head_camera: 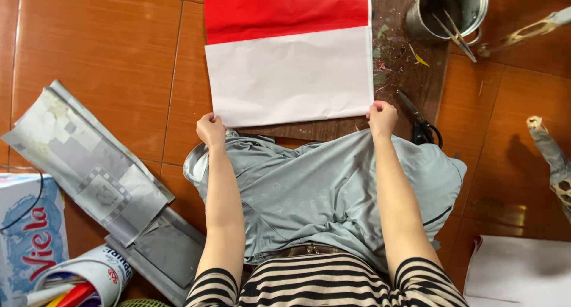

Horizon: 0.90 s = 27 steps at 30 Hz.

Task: Cutting red and white paper into strips using pinking shears.

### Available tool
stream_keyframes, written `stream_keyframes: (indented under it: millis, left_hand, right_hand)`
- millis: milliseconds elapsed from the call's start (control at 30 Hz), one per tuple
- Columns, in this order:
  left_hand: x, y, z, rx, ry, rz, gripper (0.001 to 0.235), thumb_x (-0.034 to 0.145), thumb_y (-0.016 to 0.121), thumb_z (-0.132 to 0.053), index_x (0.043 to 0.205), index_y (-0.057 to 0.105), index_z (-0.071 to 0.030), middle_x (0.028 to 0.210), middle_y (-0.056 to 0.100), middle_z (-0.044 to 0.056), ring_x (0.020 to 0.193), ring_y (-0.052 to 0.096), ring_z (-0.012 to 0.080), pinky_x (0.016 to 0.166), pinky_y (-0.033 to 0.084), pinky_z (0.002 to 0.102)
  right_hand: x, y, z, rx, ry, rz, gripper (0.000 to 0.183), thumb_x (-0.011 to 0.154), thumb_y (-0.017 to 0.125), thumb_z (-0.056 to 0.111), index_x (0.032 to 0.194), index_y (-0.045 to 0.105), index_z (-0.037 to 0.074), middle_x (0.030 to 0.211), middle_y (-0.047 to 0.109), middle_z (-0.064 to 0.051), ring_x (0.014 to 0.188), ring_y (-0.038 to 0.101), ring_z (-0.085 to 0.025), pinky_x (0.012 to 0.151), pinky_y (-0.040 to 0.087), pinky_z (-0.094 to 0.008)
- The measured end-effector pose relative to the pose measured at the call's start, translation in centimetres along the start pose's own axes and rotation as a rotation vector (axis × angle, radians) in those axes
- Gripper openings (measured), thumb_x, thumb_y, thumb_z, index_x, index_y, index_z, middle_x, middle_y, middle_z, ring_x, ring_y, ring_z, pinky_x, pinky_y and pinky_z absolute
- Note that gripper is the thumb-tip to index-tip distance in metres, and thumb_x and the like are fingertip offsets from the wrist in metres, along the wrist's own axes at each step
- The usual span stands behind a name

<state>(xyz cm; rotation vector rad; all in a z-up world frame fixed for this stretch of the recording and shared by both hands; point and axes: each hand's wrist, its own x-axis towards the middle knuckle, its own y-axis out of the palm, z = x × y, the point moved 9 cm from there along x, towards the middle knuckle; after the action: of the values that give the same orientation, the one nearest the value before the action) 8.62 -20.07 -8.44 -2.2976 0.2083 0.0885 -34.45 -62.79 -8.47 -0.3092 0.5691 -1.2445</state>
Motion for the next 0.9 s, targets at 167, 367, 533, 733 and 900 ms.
stream_keyframes:
  millis: [167,367,533,733,900]
  left_hand:
    - [-0.6,-0.2,-1.8,-0.093,0.091,-0.050,0.016,0.090,0.077,-0.007,0.104,0.077,0.000,0.090,0.068,0.014,0.070,0.068,0.0216,0.066,0.056,0.036]
    - [-2.2,-2.3,-7.1,-0.251,0.269,-0.095,0.023,0.090,0.074,-0.002,0.113,0.076,-0.001,0.101,0.065,0.009,0.080,0.064,0.0182,0.073,0.055,0.032]
    - [-2.4,-2.2,-4.4,-0.186,0.117,-0.082,0.018,0.091,0.076,-0.006,0.109,0.077,-0.002,0.102,0.065,0.009,0.081,0.066,0.0200,0.075,0.055,0.033]
    - [-4.1,-3.6,-6.5,-0.108,0.156,-0.101,0.021,0.093,0.072,-0.007,0.113,0.075,0.000,0.109,0.066,0.011,0.088,0.067,0.0221,0.078,0.056,0.034]
    - [-3.9,-4.1,-7.1,-0.266,0.107,-0.036,0.018,0.093,0.071,-0.010,0.109,0.069,-0.001,0.098,0.069,0.013,0.080,0.067,0.0238,0.070,0.054,0.036]
  right_hand:
    - [2.5,0.4,-3.0,0.259,0.119,0.058,0.016,0.088,0.069,0.000,0.104,0.069,-0.002,0.078,0.071,-0.006,0.061,0.068,-0.013,0.049,0.053,-0.026]
    - [2.8,0.2,-2.2,0.533,0.275,0.181,0.006,0.095,0.070,0.004,0.100,0.068,0.001,0.081,0.070,-0.006,0.066,0.066,-0.012,0.056,0.052,-0.023]
    - [0.5,-0.4,1.8,0.380,0.318,0.206,0.008,0.096,0.061,0.013,0.102,0.062,0.007,0.086,0.068,-0.003,0.062,0.069,-0.015,0.052,0.054,-0.027]
    - [1.4,0.1,0.9,0.195,0.170,0.215,0.016,0.101,0.069,0.016,0.104,0.068,0.000,0.088,0.072,-0.008,0.062,0.068,-0.013,0.048,0.044,-0.025]
    - [0.2,-0.4,2.6,0.196,0.270,0.267,0.019,0.100,0.069,0.020,0.101,0.066,0.002,0.087,0.071,-0.006,0.056,0.066,-0.015,0.042,0.038,-0.025]
